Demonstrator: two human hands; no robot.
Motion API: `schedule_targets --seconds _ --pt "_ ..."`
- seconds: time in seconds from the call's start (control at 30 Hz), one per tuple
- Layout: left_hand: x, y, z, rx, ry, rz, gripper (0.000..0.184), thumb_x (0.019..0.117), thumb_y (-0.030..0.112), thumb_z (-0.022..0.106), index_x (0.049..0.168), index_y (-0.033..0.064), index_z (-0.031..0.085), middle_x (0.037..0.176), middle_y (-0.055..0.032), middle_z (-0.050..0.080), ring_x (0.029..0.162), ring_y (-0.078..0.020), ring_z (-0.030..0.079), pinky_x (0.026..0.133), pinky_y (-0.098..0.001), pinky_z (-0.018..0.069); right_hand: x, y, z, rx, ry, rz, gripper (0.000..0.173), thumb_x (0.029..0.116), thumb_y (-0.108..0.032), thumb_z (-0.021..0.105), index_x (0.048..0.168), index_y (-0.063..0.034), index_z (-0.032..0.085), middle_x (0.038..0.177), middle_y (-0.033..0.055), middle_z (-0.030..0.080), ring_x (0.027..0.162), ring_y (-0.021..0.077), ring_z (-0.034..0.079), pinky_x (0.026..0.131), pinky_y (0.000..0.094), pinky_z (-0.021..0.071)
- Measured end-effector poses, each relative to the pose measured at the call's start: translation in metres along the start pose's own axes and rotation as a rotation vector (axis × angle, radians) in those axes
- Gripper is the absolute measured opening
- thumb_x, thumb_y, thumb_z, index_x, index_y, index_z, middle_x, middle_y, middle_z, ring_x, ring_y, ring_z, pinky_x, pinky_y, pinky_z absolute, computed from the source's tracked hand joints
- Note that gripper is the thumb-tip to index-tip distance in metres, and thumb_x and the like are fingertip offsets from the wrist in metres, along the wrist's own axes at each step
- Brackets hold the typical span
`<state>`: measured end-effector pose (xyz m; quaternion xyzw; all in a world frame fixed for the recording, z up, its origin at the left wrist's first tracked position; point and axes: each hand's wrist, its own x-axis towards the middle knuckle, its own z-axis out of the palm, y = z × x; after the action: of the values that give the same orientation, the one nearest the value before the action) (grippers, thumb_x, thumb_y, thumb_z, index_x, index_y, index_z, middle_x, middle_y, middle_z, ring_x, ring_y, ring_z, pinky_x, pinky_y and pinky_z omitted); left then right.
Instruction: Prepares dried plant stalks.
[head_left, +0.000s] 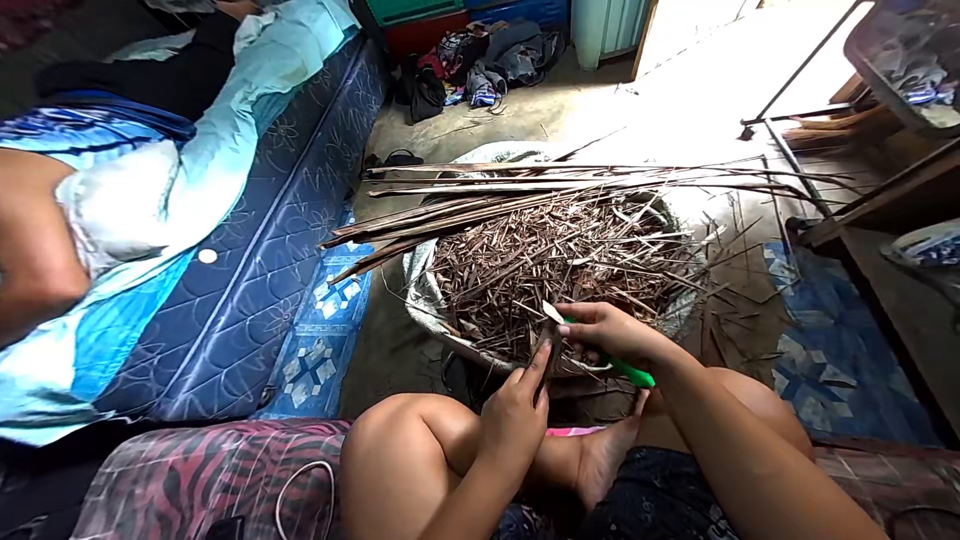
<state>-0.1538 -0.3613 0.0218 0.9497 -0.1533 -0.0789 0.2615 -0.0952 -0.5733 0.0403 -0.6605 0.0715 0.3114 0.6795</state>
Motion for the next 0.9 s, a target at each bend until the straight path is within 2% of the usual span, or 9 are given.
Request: schedule_targets --seconds 0.17,0.27,0.33,0.37,0.43,0.5,0.6,0.7,0.9 --pt "0.0 0.002 -0.004 -0.021 -0.084 -0.03 0.056 0.0997 0.017 0.062 0.154 0.0291 0.05 0.103 -0.0157 0.073 0.087 -0.0336 0.072 0.076 -0.0531 0.0577 0.007 -0.003 -0.009 0.182 0.315 -0.094 0.041 0.1088 -0.016 0.053 0.148 -0.0061 0.049 0.083 0.0016 0.059 0.057 0.0062 0.053 0.051 0.0204 0.0468" --pt "0.002 -0.001 -0.004 -0.214 -0.149 -0.061 0.058 0.1006 0.018 0.059 0.156 0.0258 0.046 0.127 -0.0142 0.07 0.106 -0.0302 0.071 0.092 -0.0531 0.0553 0.0 -0.003 -0.015 0.071 0.101 -0.048 0.044 0.108 -0.015 0.053 0.151 -0.0078 0.047 0.087 0.0003 0.061 0.059 0.0051 0.053 0.053 0.0204 0.0467" --pt "0.005 -0.006 -0.005 -0.353 -0.183 -0.06 0.06 0.1008 0.017 0.055 0.159 0.0224 0.041 0.135 -0.01 0.067 0.106 -0.0218 0.071 0.094 -0.046 0.0554 -0.002 -0.002 -0.006 -0.017 -0.027 -0.017 0.046 0.1068 -0.016 0.056 0.152 -0.0097 0.047 0.09 0.0005 0.062 0.06 0.0051 0.053 0.053 0.0215 0.046" --pt "0.006 -0.008 -0.006 -0.423 -0.2 -0.067 0.062 0.101 0.016 0.053 0.161 0.0207 0.037 0.128 -0.0087 0.069 0.096 -0.0169 0.071 0.089 -0.0403 0.0565 -0.002 -0.002 -0.001 -0.019 -0.025 -0.019 0.046 0.1066 -0.016 0.056 0.152 -0.0099 0.048 0.09 0.0009 0.063 0.06 0.0053 0.053 0.053 0.0217 0.0463" --pt "0.007 -0.009 -0.006 -0.566 -0.218 -0.079 0.066 0.0997 0.013 0.05 0.163 0.0145 0.03 0.093 -0.0049 0.07 0.074 -0.0124 0.067 0.074 -0.0338 0.058 0.001 -0.003 0.002 0.049 0.079 -0.054 0.046 0.1071 -0.016 0.056 0.152 -0.0089 0.047 0.088 0.0012 0.062 0.059 0.0053 0.054 0.053 0.021 0.0475" --pt "0.006 -0.008 -0.007 -0.674 -0.259 -0.076 0.069 0.0991 0.01 0.049 0.163 0.011 0.024 0.079 -0.0005 0.067 0.065 -0.0087 0.064 0.069 -0.0295 0.0575 0.004 -0.004 -0.004 0.149 0.202 -0.102 0.043 0.1076 -0.015 0.054 0.149 -0.0074 0.049 0.085 0.001 0.06 0.057 0.0057 0.053 0.05 0.0204 0.0472" --pt "0.003 -0.008 -0.007 -0.741 -0.3 -0.107 0.061 0.0994 0.013 0.05 0.158 0.004 0.034 0.077 0.0028 0.065 0.064 -0.0054 0.062 0.066 -0.0255 0.0549 0.001 -0.004 -0.013 0.129 0.115 -0.093 0.044 0.1079 -0.015 0.053 0.151 -0.0083 0.048 0.083 -0.0006 0.059 0.057 0.0051 0.052 0.051 0.0201 0.0468" --pt "0.003 -0.008 -0.007 -0.797 -0.284 -0.179 0.034 0.0984 0.014 0.05 0.129 -0.0006 0.051 0.072 0.0073 0.061 0.053 0.0011 0.049 0.051 -0.0178 0.0416 0.001 -0.001 -0.005 0.022 -0.036 -0.036 0.046 0.1065 -0.016 0.055 0.152 -0.0108 0.048 0.086 0.0002 0.061 0.057 0.0056 0.052 0.051 0.0214 0.0463" --pt "0.009 -0.007 -0.016 -0.778 -0.267 -0.167 0.056 0.1003 0.014 0.05 0.154 0.0023 0.041 0.068 0.0062 0.06 0.057 -0.0032 0.055 0.06 -0.0219 0.0487 0.003 -0.004 0.003 0.156 0.182 -0.093 0.042 0.1061 -0.014 0.057 0.147 -0.0059 0.053 0.085 0.0017 0.063 0.056 0.0061 0.054 0.05 0.0205 0.0474"
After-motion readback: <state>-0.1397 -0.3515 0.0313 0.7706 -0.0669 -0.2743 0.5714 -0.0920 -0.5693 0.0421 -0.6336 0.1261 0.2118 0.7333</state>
